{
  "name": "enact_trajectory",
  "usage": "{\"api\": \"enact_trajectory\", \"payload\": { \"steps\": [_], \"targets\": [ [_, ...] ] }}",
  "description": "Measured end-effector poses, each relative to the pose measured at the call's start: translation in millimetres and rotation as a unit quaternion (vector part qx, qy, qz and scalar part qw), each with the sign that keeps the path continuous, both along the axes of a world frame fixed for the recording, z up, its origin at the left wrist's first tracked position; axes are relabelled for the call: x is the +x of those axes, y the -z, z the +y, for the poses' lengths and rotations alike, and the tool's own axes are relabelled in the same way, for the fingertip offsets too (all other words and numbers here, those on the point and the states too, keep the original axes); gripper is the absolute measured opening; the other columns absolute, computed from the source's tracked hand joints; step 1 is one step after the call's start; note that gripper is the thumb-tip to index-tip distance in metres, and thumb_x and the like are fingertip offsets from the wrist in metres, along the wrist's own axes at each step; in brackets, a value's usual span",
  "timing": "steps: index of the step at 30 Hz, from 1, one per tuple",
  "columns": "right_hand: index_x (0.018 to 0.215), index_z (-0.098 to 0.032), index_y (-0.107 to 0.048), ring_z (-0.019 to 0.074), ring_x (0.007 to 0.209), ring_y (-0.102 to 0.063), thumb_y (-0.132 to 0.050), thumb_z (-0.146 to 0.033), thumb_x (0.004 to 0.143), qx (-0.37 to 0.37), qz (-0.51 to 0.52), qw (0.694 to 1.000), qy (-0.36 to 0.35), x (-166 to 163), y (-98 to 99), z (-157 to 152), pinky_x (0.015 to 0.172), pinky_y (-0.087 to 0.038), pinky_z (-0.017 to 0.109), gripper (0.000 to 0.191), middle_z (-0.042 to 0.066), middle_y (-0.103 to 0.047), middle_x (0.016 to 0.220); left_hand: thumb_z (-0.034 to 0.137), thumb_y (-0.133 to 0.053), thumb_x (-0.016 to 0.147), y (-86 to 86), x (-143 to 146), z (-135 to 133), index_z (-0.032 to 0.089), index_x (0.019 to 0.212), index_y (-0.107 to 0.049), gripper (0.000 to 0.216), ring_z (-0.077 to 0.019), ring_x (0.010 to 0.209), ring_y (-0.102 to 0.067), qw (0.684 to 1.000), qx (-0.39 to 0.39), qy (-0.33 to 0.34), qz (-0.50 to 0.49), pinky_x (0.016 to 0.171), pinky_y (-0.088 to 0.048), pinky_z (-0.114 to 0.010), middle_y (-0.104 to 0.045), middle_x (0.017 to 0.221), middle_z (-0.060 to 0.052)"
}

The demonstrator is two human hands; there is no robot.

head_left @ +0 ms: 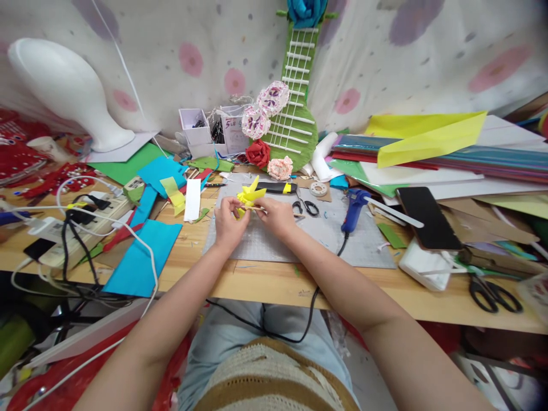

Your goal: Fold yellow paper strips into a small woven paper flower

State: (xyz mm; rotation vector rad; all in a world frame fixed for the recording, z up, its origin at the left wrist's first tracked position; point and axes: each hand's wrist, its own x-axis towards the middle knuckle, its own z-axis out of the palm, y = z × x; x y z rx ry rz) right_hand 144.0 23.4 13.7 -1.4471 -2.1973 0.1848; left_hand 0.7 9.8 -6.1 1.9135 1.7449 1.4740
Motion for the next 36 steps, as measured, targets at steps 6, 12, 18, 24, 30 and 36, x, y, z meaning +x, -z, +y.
{"api": "enact_trajectory", "payload": {
  "steps": [6, 12, 18, 24, 30, 36],
  "targets": [
    [0.09, -0.02, -0.061, 0.0169, 0.082, -0.061, -0.045, -0.025, 0.084, 0.01, -0.022, 1.0, 0.002, 0.1, 0.1, -0.6, 0.058, -0.032, 0.024, 0.018, 0.003, -0.068, 0.092, 0.017, -0.062, 0.067, -3.0, -3.2, 0.2, 0.02, 0.088, -0.047, 0.026, -0.0165, 0.067, -0.055, 0.99, 0.024, -0.02, 0.135, 0.077, -0.035, -0.033, -0.058, 0.071, 0.002],
    [0.09, -0.019, -0.061, 0.017, 0.082, -0.06, -0.041, -0.023, 0.085, -0.005, -0.072, 0.997, -0.007, 4.6, 1.3, -0.6, 0.057, -0.029, 0.024, 0.021, 0.003, -0.068, 0.093, 0.015, -0.058, 0.069, -3.5, -6.7, 1.2, 0.021, 0.095, -0.05, 0.028, -0.0188, 0.077, -0.057, 0.979, 0.015, 0.005, 0.203, 0.079, -0.032, -0.034, -0.065, 0.083, -0.001],
    [0.106, -0.019, -0.057, 0.0186, 0.083, -0.06, -0.04, -0.024, 0.086, -0.014, -0.108, 0.994, -0.007, 3.7, -1.9, -6.1, 0.059, -0.03, 0.024, 0.026, 0.006, -0.066, 0.103, 0.017, -0.059, 0.07, -2.0, -8.0, 1.3, 0.021, 0.097, -0.05, 0.029, -0.0191, 0.079, -0.057, 0.974, 0.037, 0.015, 0.223, 0.079, -0.032, -0.034, -0.065, 0.083, -0.001],
    [0.097, -0.018, -0.059, 0.0174, 0.08, -0.06, -0.036, -0.028, 0.089, -0.006, -0.129, 0.992, -0.011, -1.1, -2.6, -7.2, 0.057, -0.027, 0.025, 0.027, 0.007, -0.067, 0.097, 0.017, -0.059, 0.069, -1.2, -6.7, 0.7, 0.021, 0.095, -0.05, 0.027, -0.0191, 0.077, -0.056, 0.972, 0.056, 0.024, 0.226, 0.077, -0.031, -0.035, -0.065, 0.082, -0.001],
    [0.094, -0.015, -0.059, 0.0164, 0.075, -0.059, -0.035, -0.028, 0.09, 0.011, -0.133, 0.991, -0.01, -1.2, 1.0, -6.6, 0.056, -0.026, 0.026, 0.027, 0.008, -0.067, 0.091, 0.016, -0.057, 0.07, -5.4, -5.8, -2.2, 0.021, 0.086, -0.052, 0.017, -0.0198, 0.076, -0.054, 0.971, 0.062, -0.01, 0.23, 0.076, -0.029, -0.035, -0.064, 0.075, 0.0],
    [0.096, -0.017, -0.059, 0.0165, 0.076, -0.059, -0.033, -0.027, 0.091, 0.014, -0.134, 0.991, -0.023, -1.3, 1.0, -8.6, 0.055, -0.024, 0.026, 0.029, 0.007, -0.067, 0.093, 0.018, -0.057, 0.072, -5.0, -5.7, -2.1, 0.022, 0.074, -0.05, 0.008, -0.0194, 0.073, -0.052, 0.962, 0.08, -0.008, 0.26, 0.073, -0.028, -0.034, -0.061, 0.071, 0.0]
  ]
}}
